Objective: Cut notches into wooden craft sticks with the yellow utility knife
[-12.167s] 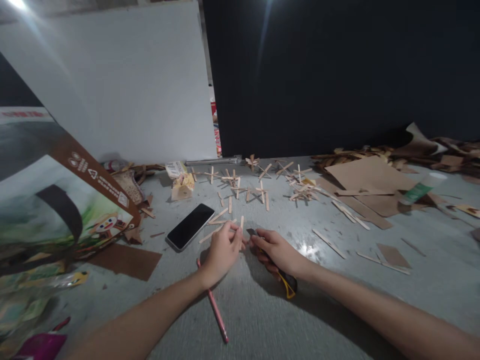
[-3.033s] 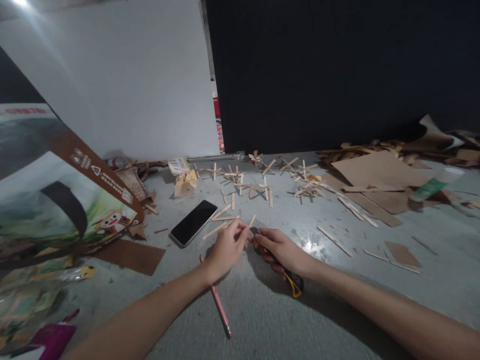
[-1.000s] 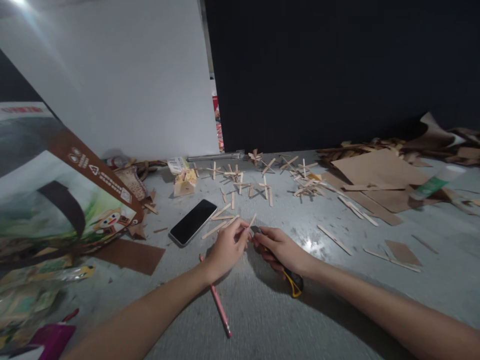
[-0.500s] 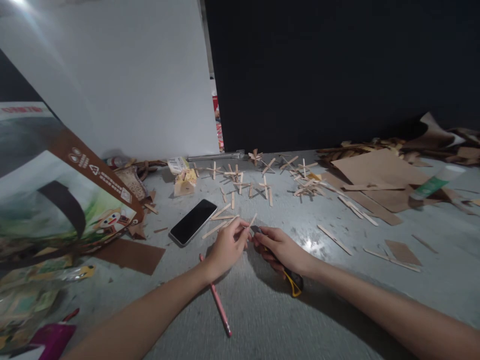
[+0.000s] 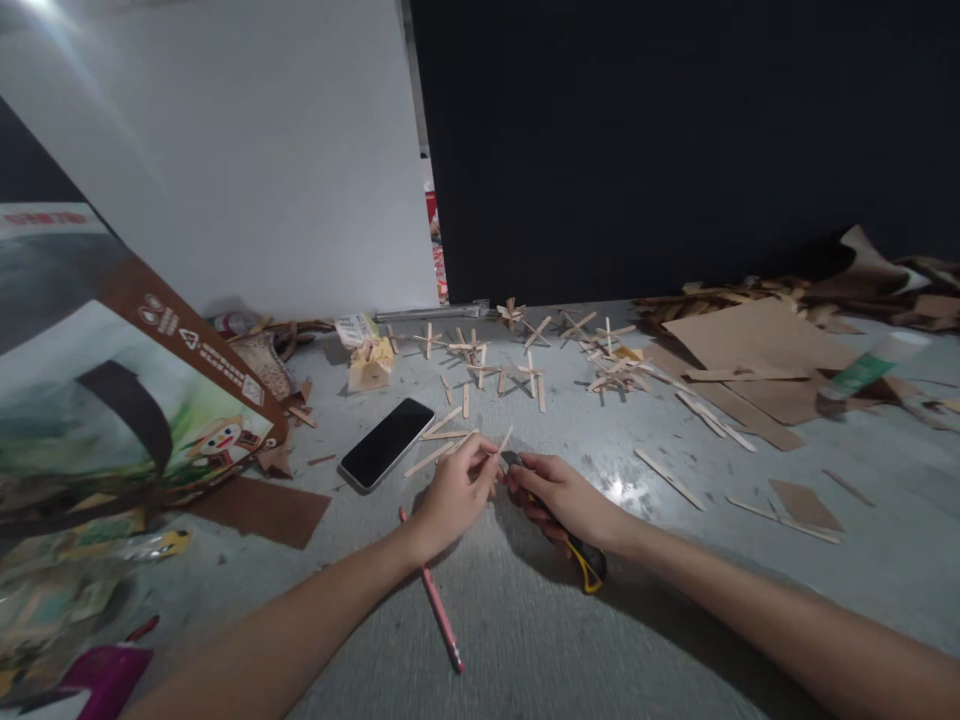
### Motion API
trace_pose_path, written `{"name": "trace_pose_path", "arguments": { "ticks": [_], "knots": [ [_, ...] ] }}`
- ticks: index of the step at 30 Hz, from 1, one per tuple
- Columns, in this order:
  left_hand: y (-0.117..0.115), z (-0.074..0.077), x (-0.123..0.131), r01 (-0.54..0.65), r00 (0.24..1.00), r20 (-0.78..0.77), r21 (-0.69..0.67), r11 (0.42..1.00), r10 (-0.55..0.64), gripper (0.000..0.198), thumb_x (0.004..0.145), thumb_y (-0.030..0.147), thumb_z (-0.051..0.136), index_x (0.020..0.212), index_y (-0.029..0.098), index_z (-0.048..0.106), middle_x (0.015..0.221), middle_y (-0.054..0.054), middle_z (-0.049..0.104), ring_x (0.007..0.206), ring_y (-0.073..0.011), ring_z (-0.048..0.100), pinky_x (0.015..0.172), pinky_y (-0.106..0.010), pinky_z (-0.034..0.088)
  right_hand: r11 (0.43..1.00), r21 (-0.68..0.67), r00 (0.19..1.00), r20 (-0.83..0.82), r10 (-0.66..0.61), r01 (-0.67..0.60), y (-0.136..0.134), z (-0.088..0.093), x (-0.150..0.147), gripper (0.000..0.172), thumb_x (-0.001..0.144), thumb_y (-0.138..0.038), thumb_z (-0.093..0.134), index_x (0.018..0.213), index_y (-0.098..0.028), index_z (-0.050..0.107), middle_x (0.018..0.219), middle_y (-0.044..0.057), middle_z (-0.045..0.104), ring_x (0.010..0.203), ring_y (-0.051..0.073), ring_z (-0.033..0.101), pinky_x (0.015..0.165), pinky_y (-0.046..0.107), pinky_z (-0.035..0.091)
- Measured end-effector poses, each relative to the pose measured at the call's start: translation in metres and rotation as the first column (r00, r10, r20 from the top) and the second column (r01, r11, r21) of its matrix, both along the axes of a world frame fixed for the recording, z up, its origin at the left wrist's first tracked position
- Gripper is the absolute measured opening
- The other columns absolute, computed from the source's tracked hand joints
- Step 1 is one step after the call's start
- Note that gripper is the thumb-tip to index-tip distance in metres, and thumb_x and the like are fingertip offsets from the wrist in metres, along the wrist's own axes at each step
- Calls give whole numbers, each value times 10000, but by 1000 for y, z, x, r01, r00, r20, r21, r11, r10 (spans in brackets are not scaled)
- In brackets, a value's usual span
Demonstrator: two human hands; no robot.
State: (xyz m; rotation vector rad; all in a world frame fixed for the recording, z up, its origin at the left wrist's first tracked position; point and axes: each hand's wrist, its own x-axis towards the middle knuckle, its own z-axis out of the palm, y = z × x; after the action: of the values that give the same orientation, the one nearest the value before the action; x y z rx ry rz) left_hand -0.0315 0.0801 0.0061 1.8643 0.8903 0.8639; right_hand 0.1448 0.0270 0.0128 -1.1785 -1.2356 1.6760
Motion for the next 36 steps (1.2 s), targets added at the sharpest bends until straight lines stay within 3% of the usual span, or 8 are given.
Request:
{"name": "trace_pose_path", "arguments": {
  "ticks": [13, 36],
  "knots": [
    [-1, 1, 0, -5, 1000, -6, -15, 1000, 5, 181, 994, 380, 523, 967, 202, 545, 638, 34, 587, 583, -137, 575, 596, -257, 447, 1000, -15, 1000, -6, 0, -1, -1, 3, -1, 358, 946, -553, 582, 839, -231, 466, 529, -122, 366, 317, 48, 279, 273, 178, 286],
    [-2, 2, 0, -13, 1000, -9, -36, 999, 13, 190, 987, 391, 527, 974, 202, 543, 639, 31, 594, 583, -143, 581, 595, -263, 447, 1000, -5, 1000, 4, -3, 3, 0, 1, 0, 346, 947, -550, 574, 846, -236, 469, 525, -121, 372, 309, 52, 286, 271, 183, 278]
  ]
}}
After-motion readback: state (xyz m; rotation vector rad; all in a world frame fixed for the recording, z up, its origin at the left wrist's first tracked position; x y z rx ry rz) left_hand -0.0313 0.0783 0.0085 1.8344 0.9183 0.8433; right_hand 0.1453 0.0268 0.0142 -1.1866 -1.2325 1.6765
